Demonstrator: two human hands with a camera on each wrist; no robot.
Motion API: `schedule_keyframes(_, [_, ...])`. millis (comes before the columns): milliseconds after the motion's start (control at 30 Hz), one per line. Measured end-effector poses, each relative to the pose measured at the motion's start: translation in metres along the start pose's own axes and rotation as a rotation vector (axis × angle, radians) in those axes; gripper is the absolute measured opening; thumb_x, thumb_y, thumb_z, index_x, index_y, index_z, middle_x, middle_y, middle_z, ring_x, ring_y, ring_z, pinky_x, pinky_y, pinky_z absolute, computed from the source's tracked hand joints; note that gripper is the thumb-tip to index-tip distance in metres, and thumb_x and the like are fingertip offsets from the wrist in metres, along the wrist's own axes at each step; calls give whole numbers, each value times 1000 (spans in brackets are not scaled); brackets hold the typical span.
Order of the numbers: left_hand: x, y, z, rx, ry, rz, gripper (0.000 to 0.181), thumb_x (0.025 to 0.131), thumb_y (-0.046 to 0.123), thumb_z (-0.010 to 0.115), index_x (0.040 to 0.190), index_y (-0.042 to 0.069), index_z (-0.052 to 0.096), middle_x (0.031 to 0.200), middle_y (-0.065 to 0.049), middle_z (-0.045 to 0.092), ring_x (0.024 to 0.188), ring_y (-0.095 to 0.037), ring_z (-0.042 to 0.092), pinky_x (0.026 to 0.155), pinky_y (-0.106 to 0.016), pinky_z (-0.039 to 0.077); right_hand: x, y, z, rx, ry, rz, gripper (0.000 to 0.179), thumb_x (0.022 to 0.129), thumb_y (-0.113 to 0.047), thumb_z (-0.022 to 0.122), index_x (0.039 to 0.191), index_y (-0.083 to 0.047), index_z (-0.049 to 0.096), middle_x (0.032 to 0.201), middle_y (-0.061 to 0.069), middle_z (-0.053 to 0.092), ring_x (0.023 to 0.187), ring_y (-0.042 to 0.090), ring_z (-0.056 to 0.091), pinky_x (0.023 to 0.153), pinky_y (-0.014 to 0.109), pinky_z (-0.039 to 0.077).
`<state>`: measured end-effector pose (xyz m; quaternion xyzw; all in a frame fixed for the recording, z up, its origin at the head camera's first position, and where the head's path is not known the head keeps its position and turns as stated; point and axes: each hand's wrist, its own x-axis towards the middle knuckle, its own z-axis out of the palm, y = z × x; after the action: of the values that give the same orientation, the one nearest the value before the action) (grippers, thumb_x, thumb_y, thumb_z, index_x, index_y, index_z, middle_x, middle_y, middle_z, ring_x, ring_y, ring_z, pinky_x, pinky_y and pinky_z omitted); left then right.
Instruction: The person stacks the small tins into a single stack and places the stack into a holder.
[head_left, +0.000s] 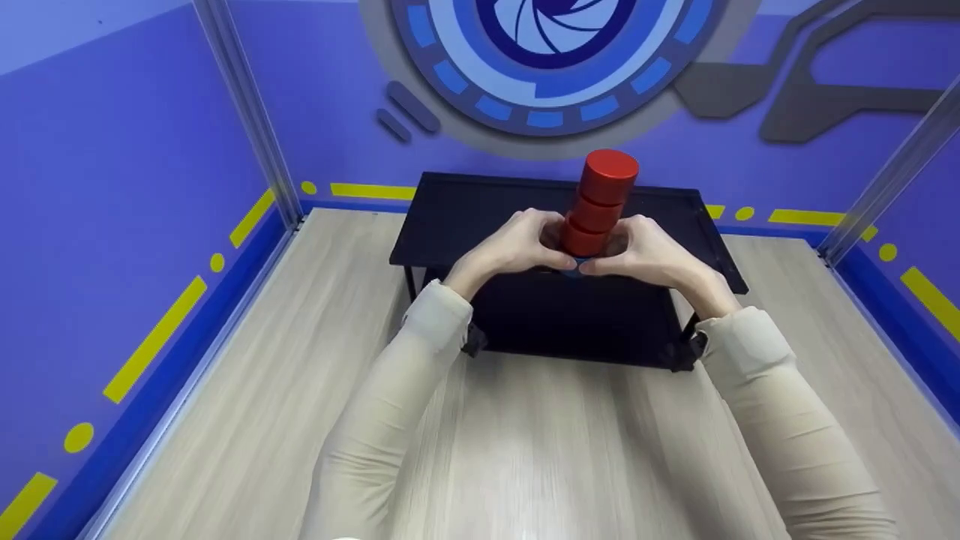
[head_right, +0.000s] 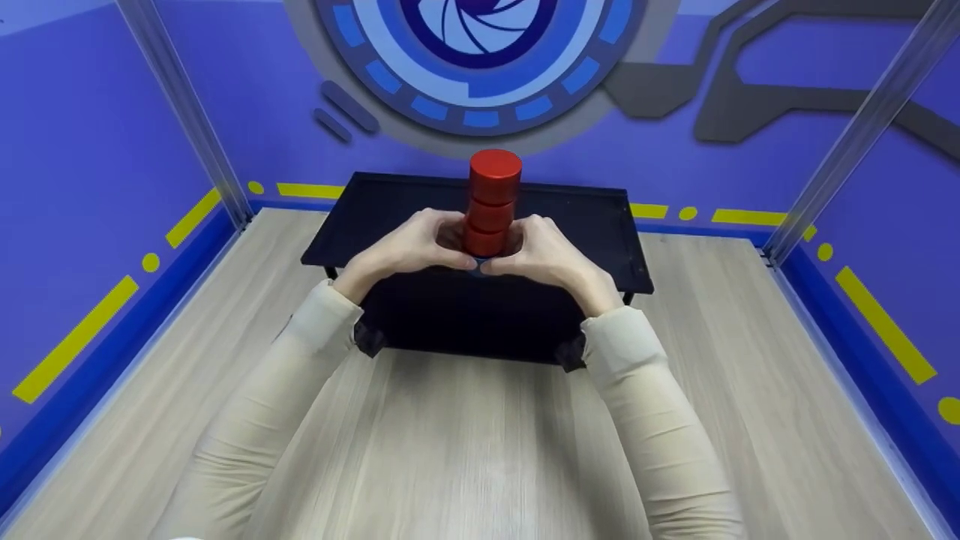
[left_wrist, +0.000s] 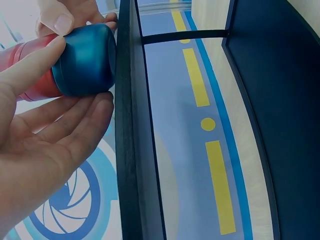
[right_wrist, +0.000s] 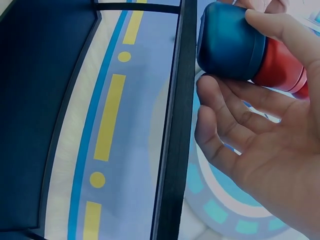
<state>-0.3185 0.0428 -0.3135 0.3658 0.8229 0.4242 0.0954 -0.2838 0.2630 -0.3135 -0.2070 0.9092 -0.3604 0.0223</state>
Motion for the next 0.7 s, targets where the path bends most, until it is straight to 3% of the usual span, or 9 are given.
schedule_keyframes(333, [7, -7, 3, 31, 53, -55, 44, 83, 15, 75, 123, 6, 61, 114, -9, 69, 101, -18, 67, 88, -27, 52, 9, 8, 3, -26, 46, 36, 42, 79, -34, 78, 110, -8, 69, 94, 12, 74, 73, 7, 66, 68, 22, 50])
schedule_keyframes(700, [12, -7, 8, 45, 125, -69, 47, 84, 13, 73, 128, 4, 58, 115, -10, 69, 103, -18, 66, 89, -26, 51, 17, 16, 5, -39, 97, 27, 41, 79, -33, 78, 108, -6, 69, 91, 13, 74, 69, 5, 64, 65, 20, 49])
